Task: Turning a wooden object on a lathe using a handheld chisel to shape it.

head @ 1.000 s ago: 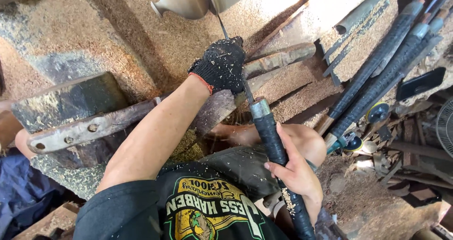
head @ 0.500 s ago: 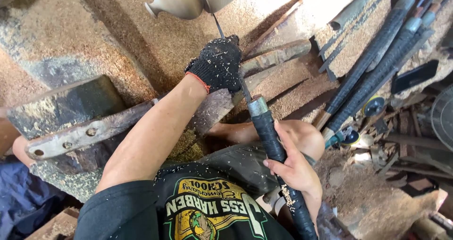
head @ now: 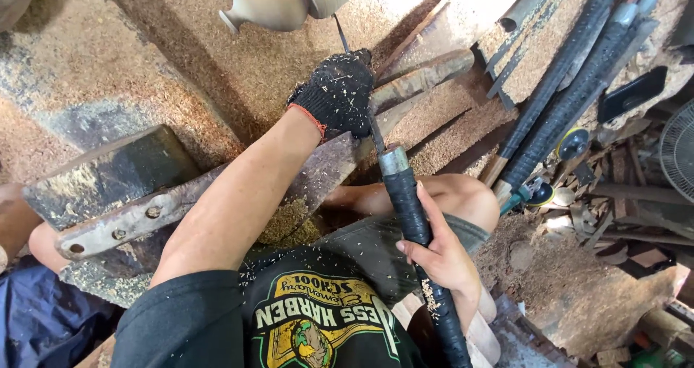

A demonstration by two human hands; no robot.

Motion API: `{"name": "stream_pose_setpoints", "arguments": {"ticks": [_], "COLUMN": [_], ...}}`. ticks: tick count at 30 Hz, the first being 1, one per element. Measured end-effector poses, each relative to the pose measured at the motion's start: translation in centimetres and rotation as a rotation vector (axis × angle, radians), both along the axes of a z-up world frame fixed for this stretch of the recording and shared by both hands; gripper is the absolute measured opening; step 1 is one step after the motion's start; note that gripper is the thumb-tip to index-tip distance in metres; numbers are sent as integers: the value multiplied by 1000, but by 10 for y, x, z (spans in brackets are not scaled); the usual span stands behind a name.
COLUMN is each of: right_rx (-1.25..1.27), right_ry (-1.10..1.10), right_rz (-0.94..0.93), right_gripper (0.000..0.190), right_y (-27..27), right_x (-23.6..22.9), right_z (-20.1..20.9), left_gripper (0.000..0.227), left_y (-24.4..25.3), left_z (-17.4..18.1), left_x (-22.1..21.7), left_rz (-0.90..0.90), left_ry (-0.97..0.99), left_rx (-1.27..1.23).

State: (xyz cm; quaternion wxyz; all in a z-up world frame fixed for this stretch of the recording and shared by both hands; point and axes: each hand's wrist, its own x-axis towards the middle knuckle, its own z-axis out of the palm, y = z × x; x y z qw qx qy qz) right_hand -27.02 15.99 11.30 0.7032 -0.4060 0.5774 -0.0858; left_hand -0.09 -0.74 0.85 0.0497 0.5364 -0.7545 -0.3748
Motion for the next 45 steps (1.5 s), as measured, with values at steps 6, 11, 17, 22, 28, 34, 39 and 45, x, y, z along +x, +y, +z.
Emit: {"name": "stream_pose_setpoints", "arguments": {"ticks": [6,11,17,22,28,34,39,45], "right_rx": [1,-6,52,57,28,20,51,39], "right_ry": [-12,-58,-96,-181,-186,-179,-39,-21], "right_rz": [68,107,110,114,152,146,115,58], "right_gripper": [104,102,104,102,102,102,104,105], "right_y": [-10,-23,-23,-23,-28,-29,-30,-12], "right_x": [-17,-22,-43,-60,-62,-59,-31,-16], "right_z": [-3,0,-15,-32,-38,-35,-5,-1], "left_gripper": [47,41,46,49,51,47,47,47], "left_y": [5,8,8,9,11,10,6,5], "left_z": [-4,-10,-1,5,7,5,7,-3], "left_x": [-1,-3,-4,-4,-6,-5,-4,1], "left_rz": [63,71,112,90,120,96,61,30], "left_ry": [11,-41,-37,-86,-102,-111,-84,-1], "left_rx": [-25,-18,-33,-52,-62,-73,2,-23]}}
